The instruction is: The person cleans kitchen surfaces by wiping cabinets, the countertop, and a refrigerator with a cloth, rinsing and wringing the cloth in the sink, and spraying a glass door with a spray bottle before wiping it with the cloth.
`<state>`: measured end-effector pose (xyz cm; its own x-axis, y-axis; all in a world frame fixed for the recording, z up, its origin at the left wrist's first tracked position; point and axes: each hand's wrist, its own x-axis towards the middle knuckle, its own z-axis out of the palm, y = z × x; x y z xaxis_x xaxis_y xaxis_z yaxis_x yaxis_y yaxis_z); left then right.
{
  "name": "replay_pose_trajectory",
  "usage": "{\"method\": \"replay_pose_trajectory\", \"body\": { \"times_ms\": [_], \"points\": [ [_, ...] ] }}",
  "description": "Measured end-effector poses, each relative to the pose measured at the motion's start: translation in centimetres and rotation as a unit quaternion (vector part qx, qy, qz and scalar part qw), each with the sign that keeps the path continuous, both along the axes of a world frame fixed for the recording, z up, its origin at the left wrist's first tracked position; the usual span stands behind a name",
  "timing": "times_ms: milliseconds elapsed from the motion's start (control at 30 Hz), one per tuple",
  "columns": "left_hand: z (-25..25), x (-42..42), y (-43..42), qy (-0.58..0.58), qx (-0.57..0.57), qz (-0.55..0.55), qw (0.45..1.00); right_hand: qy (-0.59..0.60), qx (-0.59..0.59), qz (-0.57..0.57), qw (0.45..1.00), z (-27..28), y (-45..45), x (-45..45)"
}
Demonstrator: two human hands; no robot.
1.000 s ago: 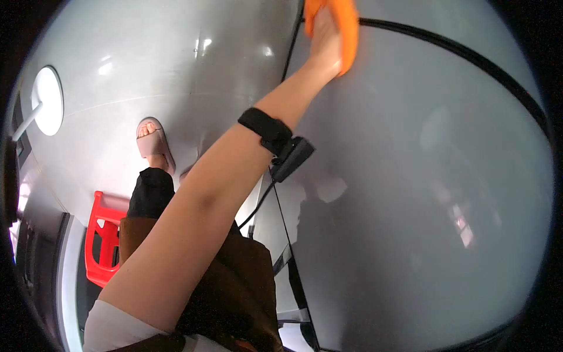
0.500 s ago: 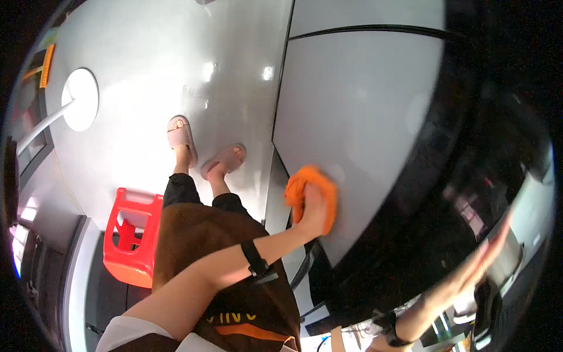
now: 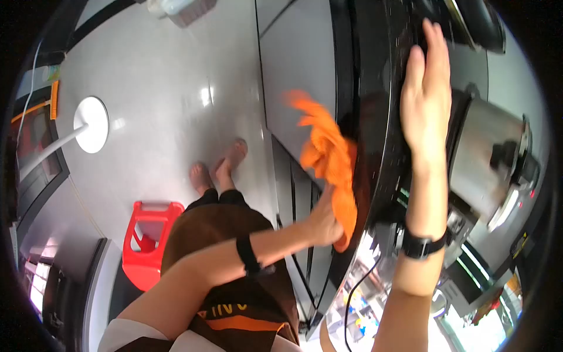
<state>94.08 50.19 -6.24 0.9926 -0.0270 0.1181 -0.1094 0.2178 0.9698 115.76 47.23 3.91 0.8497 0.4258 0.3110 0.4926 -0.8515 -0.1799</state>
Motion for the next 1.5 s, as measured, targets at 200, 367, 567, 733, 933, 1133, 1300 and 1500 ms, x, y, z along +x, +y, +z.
{"method": "replay_pose_trajectory", "body": {
  "times_ms": [200, 367, 567, 733, 933, 1133, 1300, 1500],
  "points": [
    [-2.3, 12.0, 2.7, -0.061, 0.175, 0.029, 0.982, 0.011, 0.030, 0.006, 0.999, -0.5, -1.4, 0.9],
    [-2.2, 11.6, 0.6, -0.120, 0.041, 0.252, 0.959, 0.019, 0.038, -0.018, 0.999, -0.4, -1.4, 1.3],
    [-1.2, -10.8, -4.5, -0.018, 0.019, -0.009, 1.000, 0.140, 0.287, 0.009, 0.947, 0.8, -0.3, -2.5],
    [-3.4, -28.7, -14.9, -0.010, 0.159, -0.122, 0.980, 0.074, 0.170, 0.150, 0.971, 5.5, -0.8, -18.6],
    [-2.3, -20.5, -11.4, -0.058, 0.140, 0.075, 0.986, 0.131, -0.105, 0.090, 0.982, 6.8, -10.4, -36.4],
    [-1.8, -14.2, -10.2, 0.090, 0.012, 0.204, 0.975, 0.120, -0.112, -0.017, 0.986, 4.4, -13.6, -40.5],
    [-3.7, -33.7, -15.1, 0.176, 0.111, 0.025, 0.978, 0.152, -0.086, -0.019, 0.984, 2.7, -14.9, -43.0],
    [-3.0, -36.5, -16.2, 0.172, 0.249, -0.254, 0.918, 0.196, -0.055, -0.047, 0.978, 2.7, -15.3, -46.2]
  ]
}}
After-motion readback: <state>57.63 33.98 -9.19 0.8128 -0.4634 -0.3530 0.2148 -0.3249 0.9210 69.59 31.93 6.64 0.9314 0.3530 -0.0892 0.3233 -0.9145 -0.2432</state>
